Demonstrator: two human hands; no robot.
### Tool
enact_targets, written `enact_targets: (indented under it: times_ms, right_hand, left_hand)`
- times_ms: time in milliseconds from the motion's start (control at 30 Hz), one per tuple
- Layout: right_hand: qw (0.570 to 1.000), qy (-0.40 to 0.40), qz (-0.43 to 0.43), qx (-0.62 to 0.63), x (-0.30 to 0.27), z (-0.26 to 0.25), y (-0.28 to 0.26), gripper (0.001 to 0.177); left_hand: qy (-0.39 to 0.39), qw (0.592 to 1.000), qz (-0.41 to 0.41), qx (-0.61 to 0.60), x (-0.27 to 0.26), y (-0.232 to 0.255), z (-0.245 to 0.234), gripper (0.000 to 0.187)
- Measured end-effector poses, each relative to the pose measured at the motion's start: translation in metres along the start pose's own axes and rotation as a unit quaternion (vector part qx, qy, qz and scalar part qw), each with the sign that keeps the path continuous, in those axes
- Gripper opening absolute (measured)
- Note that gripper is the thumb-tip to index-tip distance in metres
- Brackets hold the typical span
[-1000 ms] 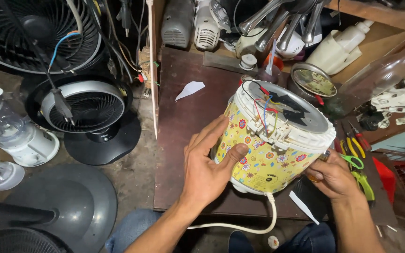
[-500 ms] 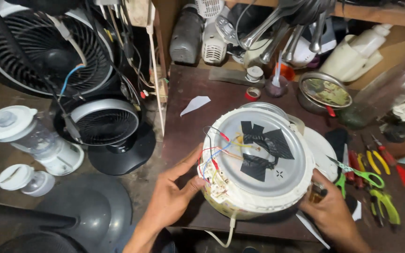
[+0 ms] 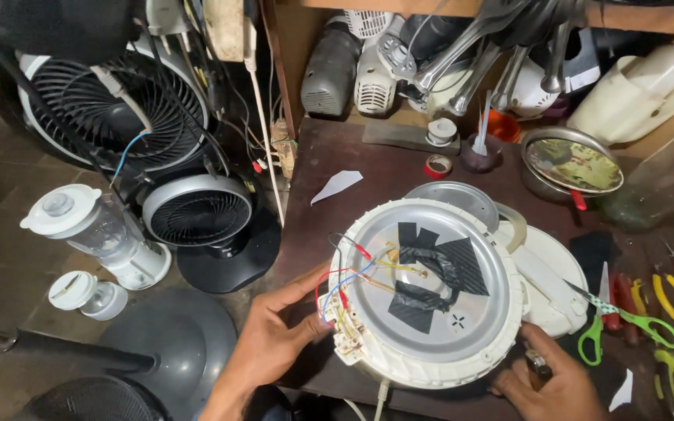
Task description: The person uses a lighter to heat and seal electrical wires on a circular white component. They then plug the component's cord into a power strip and rotate the device to inspect the work.
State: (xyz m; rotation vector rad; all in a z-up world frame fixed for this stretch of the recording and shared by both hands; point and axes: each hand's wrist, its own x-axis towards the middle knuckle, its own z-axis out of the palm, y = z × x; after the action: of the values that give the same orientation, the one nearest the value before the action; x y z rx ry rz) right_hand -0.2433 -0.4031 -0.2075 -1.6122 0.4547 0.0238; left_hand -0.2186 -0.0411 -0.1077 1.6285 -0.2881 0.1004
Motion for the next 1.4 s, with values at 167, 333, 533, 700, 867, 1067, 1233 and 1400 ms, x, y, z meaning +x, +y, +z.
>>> enact_targets:
  times_ms: [167,333,533,700,867,1067,1233,1400]
  right_hand:
    - [0.995,-0.024,-0.073,-0.069,0.001,-0.001,0.006,0.079]
    - [0.997,0.027,0.0,-0.077,-0.005,0.007,-0.008,0.073]
    - [0.993,0.082,0.023,-0.081,-0.022,0.025,-0.04,0.07]
    - [0.981,0.047,-0.097,-0.161,-0.02,0.018,-0.03,0.054]
    - [0.99,0.076,-0.056,-0.106,-0.029,0.033,-0.048,0.065]
    - [0.993,0.014,-0.097,-0.065,-0.017,0.022,-0.023,0.058]
    - [0.991,-0.02,-0.075,-0.112,-0.024,0.022,-0.035,0.055]
    - [0.943,-0.01,-0.239,-0.23,-0.032,0.025,-0.035,0.018]
  left_hand:
    - [0.006,1.0,-0.003,-0.006,0.001,-0.008,0.001,0.053]
    - [0.012,1.0,-0.011,0.008,0.0,-0.006,0.001,0.053]
    - [0.009,1.0,0.003,0.001,-0.001,-0.005,0.0,0.054]
    - [0.002,1.0,0.01,0.001,-0.003,-0.01,-0.003,0.054]
    - [-0.009,1.0,0.023,-0.013,-0.003,-0.001,-0.004,0.055]
    - [-0.019,0.999,0.022,-0.015,-0.002,-0.005,-0.001,0.055]
    - [-0.009,0.999,-0.044,-0.019,-0.001,-0.019,0.0,0.054]
    - [-0.034,0.999,-0.032,0.007,0.002,-0.033,-0.001,0.052]
